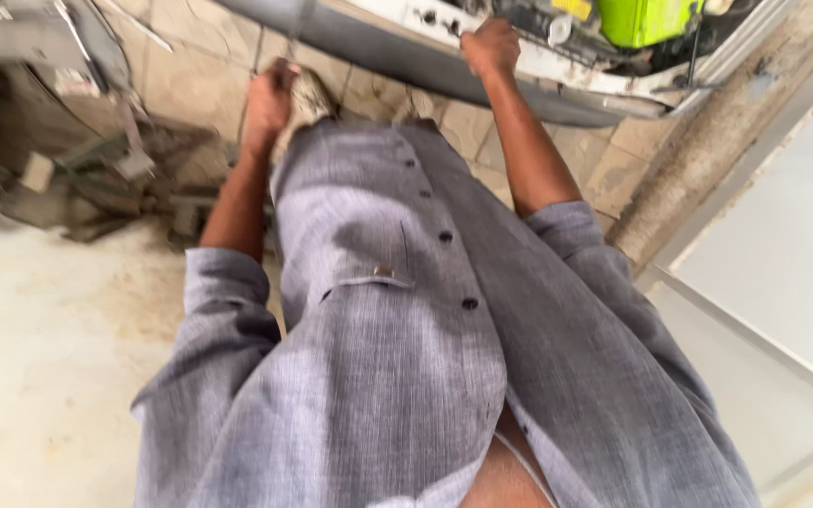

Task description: The person works on a vehicle engine, using a long thin metal tool to reach into narrow spaces and manipulating various small parts and wires within the engine bay.

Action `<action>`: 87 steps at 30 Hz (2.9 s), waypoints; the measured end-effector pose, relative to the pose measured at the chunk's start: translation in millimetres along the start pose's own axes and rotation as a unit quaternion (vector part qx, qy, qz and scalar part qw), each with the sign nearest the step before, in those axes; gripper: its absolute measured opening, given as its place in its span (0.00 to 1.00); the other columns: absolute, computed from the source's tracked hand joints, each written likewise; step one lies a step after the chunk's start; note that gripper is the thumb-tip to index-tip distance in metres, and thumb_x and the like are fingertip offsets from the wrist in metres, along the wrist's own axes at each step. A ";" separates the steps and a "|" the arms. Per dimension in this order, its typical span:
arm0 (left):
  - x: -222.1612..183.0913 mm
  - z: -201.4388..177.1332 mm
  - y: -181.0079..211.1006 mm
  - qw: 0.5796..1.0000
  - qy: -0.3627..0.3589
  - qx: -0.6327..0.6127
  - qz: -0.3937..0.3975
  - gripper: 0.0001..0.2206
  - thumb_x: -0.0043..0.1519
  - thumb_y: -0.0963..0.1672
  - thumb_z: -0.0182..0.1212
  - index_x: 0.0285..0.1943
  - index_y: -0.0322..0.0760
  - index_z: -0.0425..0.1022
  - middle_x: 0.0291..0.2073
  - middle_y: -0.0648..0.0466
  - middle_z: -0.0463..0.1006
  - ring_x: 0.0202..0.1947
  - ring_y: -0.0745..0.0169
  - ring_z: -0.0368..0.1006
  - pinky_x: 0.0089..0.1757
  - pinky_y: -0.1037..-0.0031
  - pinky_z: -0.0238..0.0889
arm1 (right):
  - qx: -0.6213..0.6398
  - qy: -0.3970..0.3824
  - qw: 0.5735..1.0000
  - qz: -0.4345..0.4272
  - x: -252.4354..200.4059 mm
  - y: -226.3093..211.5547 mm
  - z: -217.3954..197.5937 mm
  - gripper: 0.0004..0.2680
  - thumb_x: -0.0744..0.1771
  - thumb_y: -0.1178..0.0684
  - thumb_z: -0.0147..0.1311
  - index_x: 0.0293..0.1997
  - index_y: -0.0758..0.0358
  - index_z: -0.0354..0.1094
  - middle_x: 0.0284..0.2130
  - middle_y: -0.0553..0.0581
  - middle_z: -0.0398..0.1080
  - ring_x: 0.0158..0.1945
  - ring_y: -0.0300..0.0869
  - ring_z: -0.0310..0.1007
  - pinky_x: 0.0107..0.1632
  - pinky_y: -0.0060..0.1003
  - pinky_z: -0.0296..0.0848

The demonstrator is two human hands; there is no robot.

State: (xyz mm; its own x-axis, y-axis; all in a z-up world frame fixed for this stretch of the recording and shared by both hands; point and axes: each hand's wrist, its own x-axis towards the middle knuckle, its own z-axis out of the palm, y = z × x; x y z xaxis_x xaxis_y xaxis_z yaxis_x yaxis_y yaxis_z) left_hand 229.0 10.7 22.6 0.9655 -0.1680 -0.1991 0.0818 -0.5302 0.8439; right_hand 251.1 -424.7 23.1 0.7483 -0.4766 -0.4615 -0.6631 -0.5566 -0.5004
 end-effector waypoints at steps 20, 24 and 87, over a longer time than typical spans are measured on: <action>-67.3 -14.7 -66.5 0.969 0.131 0.004 -0.210 0.17 0.71 0.49 0.56 0.41 0.29 0.79 0.24 0.42 0.77 0.25 0.50 0.75 0.32 0.62 0.65 | 0.511 -0.025 0.767 0.388 -26.6 6.3 44.3 0.03 0.66 0.58 0.53 0.38 0.63 0.70 0.24 0.57 0.68 0.19 0.36 0.60 0.18 0.27 0.50; -58.0 -10.3 -64.4 0.960 0.144 -0.015 -0.242 0.17 0.70 0.50 0.56 0.41 0.30 0.79 0.23 0.42 0.76 0.24 0.48 0.73 0.31 0.60 0.64 | 0.485 0.032 0.773 0.407 -33.5 -3.4 50.0 0.02 0.65 0.59 0.55 0.35 0.67 0.70 0.24 0.56 0.68 0.20 0.40 0.66 0.18 0.30 0.50; 27.7 28.3 -72.9 0.960 0.151 -0.118 -0.202 0.19 0.73 0.50 0.54 0.44 0.27 0.78 0.28 0.52 0.74 0.28 0.63 0.66 0.34 0.67 0.62 | -0.190 -0.075 0.968 -0.146 -81.4 -36.9 -35.7 0.06 0.65 0.56 0.55 0.42 0.62 0.74 0.30 0.70 0.75 0.37 0.65 0.76 0.43 0.58 0.74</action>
State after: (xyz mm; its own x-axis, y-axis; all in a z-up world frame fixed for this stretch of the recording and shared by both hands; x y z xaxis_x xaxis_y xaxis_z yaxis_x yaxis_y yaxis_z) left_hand 242.8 21.1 -58.6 0.8675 0.2806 -0.4108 0.4848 -0.2916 0.8246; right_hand 215.2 -389.6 105.3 0.8731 -0.1724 -0.4561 -0.3469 -0.8770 -0.3326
